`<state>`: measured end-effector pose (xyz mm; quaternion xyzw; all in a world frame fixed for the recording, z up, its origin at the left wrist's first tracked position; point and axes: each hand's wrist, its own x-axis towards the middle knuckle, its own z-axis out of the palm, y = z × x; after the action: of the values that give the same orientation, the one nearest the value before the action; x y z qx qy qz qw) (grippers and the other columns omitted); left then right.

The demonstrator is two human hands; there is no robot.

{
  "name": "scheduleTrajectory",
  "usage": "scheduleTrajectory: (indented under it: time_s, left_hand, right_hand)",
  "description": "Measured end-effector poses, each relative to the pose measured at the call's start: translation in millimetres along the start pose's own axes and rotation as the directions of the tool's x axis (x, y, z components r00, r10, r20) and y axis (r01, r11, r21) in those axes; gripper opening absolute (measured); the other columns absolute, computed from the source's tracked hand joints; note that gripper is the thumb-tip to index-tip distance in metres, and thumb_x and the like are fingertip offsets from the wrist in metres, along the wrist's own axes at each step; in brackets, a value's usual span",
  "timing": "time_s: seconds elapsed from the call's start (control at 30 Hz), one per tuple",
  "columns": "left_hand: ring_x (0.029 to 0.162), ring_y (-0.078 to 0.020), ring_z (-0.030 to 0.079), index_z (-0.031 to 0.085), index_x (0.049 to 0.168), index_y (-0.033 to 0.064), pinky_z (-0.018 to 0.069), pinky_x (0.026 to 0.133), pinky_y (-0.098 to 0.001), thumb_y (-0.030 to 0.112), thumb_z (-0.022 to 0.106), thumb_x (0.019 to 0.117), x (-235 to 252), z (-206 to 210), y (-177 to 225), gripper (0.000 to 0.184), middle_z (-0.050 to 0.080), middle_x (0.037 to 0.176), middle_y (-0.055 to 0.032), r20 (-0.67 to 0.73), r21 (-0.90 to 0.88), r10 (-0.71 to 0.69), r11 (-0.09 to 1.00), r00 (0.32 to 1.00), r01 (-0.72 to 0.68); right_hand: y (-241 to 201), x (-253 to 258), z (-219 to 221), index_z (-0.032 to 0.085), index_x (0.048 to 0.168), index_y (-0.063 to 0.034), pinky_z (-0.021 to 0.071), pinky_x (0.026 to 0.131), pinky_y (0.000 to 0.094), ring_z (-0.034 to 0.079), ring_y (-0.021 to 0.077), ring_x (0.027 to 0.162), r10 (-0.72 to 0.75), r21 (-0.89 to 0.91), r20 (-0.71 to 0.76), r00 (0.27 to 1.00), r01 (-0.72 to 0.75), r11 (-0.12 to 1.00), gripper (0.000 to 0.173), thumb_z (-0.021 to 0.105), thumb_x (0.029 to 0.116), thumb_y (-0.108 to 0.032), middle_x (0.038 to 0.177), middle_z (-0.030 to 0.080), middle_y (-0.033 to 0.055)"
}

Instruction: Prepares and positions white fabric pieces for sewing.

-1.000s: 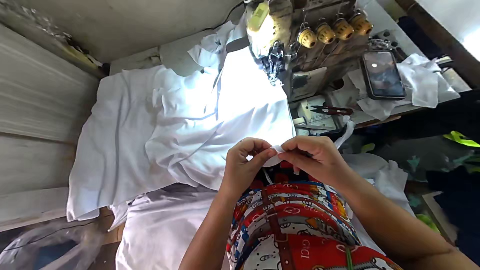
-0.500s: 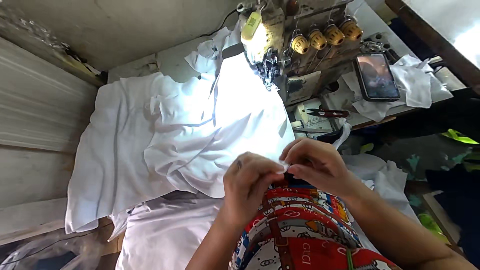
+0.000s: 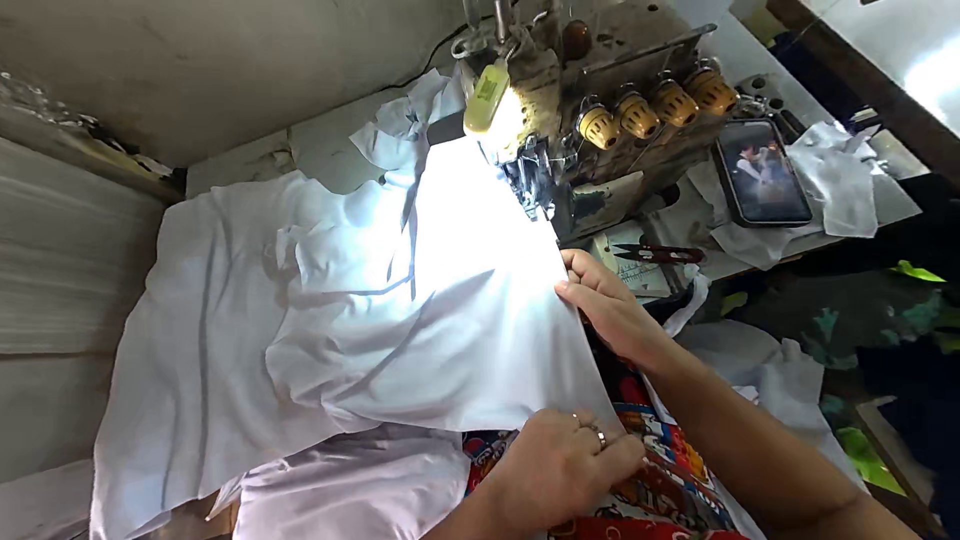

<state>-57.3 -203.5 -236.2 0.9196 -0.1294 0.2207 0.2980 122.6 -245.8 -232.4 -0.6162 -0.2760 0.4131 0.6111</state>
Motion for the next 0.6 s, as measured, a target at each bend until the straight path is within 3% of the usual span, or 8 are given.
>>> scheduleTrajectory:
  time_s: [0.17, 0.3, 0.37, 0.47, 0.53, 0.6]
  left_hand:
    - [0.065, -0.0151, 0.061, 0.071, 0.096, 0.0138, 0.0435, 0.055, -0.0268, 0.012, 0.056, 0.1025, 21, -23, -27, 0.017, 0.075, 0.090, -0.0018, 0.006, 0.108, 0.054, 0.993, 0.999, -0.055]
    - [0.067, -0.0161, 0.059, 0.073, 0.095, 0.0124, 0.0426, 0.055, -0.0274, 0.006, 0.056, 0.0996, 39, -40, -51, 0.019, 0.072, 0.087, -0.0021, 0.031, 0.206, 0.123, 0.970, 0.992, -0.127]
    - [0.069, -0.0162, 0.060, 0.073, 0.092, 0.0115, 0.0436, 0.056, -0.0273, 0.004, 0.055, 0.0986, 48, -48, -62, 0.020, 0.071, 0.086, -0.0023, 0.034, 0.251, 0.158, 0.954, 0.987, -0.162]
    - [0.066, -0.0183, 0.059, 0.072, 0.093, 0.0080, 0.0442, 0.056, -0.0284, 0.001, 0.055, 0.0980, 63, -58, -78, 0.019, 0.071, 0.083, -0.0048, 0.035, 0.243, 0.183, 0.952, 0.982, -0.186]
    - [0.066, -0.0205, 0.064, 0.069, 0.099, 0.0068, 0.0493, 0.055, -0.0290, 0.005, 0.055, 0.1012, 71, -62, -88, 0.014, 0.071, 0.084, -0.0081, 0.016, 0.243, 0.137, 0.960, 0.991, -0.136]
    - [0.067, -0.0204, 0.068, 0.066, 0.101, 0.0064, 0.0530, 0.055, -0.0285, 0.011, 0.056, 0.1028, 78, -67, -98, 0.011, 0.070, 0.089, -0.0104, -0.001, 0.279, 0.065, 0.958, 0.998, -0.062]
  right_hand:
    - [2, -8, -5, 0.051, 0.128, -0.0012, 0.0561, 0.070, 0.0182, 0.066, -0.0001, 0.077, -0.065, 0.036, 0.042, 0.997, 0.064, 0.997, 0.030, 0.046, 0.1001, -0.010, 0.090, 0.068, -0.0048]
    - [10, -18, -10, 0.051, 0.123, -0.0048, 0.0591, 0.076, 0.0199, 0.070, 0.0005, 0.084, -0.132, 0.170, 0.140, 0.981, 0.108, 0.980, 0.029, 0.064, 0.0980, -0.013, 0.097, 0.072, -0.0073]
    - [12, -20, -11, 0.050, 0.122, -0.0071, 0.0580, 0.072, 0.0183, 0.069, -0.0004, 0.078, -0.109, 0.197, 0.124, 0.986, 0.083, 0.977, 0.033, 0.067, 0.0940, -0.008, 0.090, 0.072, -0.0086]
    - [10, -11, -11, 0.048, 0.115, -0.0132, 0.0534, 0.061, 0.0139, 0.063, -0.0050, 0.065, -0.133, 0.150, 0.004, 0.991, 0.131, 0.980, 0.032, 0.068, 0.0912, -0.006, 0.077, 0.067, -0.0150]
    - [7, -1, -14, 0.051, 0.110, -0.0129, 0.0523, 0.064, 0.0124, 0.061, -0.0069, 0.069, -0.238, 0.057, -0.042, 0.970, 0.240, 0.969, 0.026, 0.068, 0.0906, -0.006, 0.081, 0.065, -0.0160]
    - [6, 12, -17, 0.061, 0.104, -0.0064, 0.0553, 0.071, 0.0138, 0.064, -0.0054, 0.077, -0.386, -0.089, -0.043, 0.921, 0.381, 0.920, 0.013, 0.065, 0.0920, -0.005, 0.088, 0.068, -0.0100]
